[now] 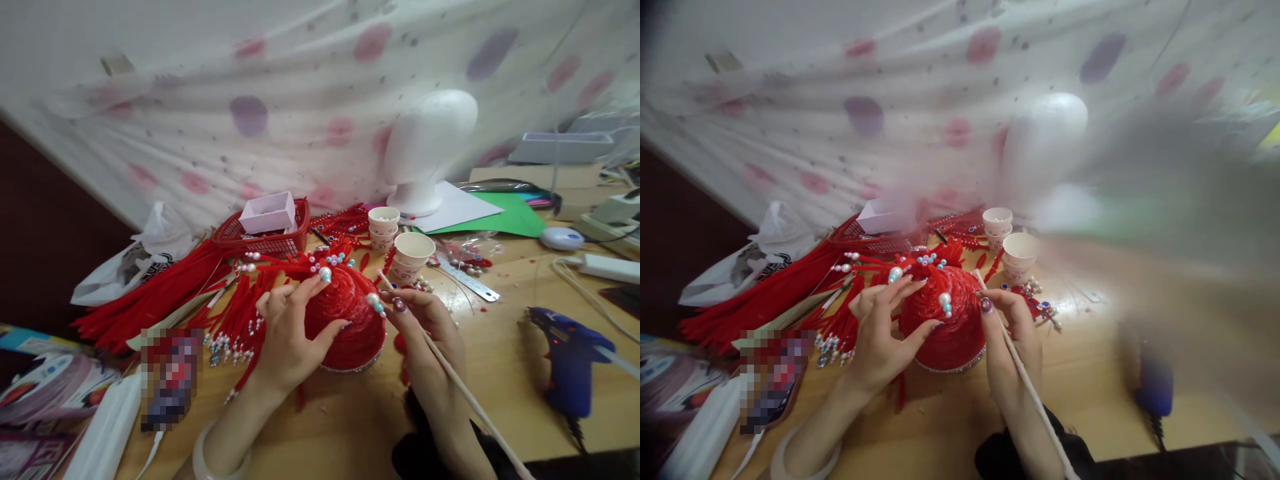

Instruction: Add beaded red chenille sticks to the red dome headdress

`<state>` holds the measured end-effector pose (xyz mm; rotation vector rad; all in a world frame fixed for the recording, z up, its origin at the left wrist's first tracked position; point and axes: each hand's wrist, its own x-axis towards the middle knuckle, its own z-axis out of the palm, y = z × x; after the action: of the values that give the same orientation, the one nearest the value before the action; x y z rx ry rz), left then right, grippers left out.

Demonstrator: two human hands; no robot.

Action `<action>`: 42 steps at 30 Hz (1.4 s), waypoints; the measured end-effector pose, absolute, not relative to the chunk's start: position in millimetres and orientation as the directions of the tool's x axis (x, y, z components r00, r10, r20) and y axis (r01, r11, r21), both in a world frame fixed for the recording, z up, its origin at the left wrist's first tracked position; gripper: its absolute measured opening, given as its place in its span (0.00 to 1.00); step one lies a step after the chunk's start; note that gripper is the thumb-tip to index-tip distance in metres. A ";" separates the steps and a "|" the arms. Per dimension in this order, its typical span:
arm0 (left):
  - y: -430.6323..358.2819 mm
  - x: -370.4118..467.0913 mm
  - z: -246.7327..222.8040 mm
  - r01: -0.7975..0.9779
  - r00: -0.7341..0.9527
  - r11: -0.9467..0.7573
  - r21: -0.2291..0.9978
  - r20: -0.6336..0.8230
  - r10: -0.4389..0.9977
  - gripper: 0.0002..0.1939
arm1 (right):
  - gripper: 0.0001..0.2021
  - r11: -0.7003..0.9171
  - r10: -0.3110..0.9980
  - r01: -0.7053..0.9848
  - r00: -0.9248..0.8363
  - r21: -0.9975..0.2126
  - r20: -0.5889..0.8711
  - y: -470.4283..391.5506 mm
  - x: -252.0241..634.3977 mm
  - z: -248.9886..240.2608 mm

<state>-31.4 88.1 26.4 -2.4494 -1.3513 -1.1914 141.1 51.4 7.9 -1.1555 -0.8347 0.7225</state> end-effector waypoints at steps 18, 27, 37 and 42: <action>74.8 -37.2 34.2 0.594 0.329 -0.763 0.253 0.790 0.518 0.08 | 0.13 0.234 0.844 0.012 0.494 -0.972 0.209 51.1 141.9 -2.0; 64.2 -58.9 31.7 0.538 0.362 -0.793 0.285 0.772 0.523 0.04 | 0.12 0.247 0.846 0.041 0.478 -0.968 0.235 53.9 139.1 0.2; 81.1 -50.5 28.1 0.575 0.229 -0.697 0.427 0.734 0.639 0.12 | 0.13 0.251 0.850 0.057 0.465 -0.966 0.248 50.0 137.9 9.0; 88.7 -40.2 29.1 0.661 0.326 -0.667 0.343 0.670 0.667 0.17 | 0.15 0.292 0.814 0.077 0.504 -0.953 0.290 44.8 141.7 6.4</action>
<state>-40.2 88.7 29.1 -2.5637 -1.2838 -1.3008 141.7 44.8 6.4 -1.1896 -0.9397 0.6017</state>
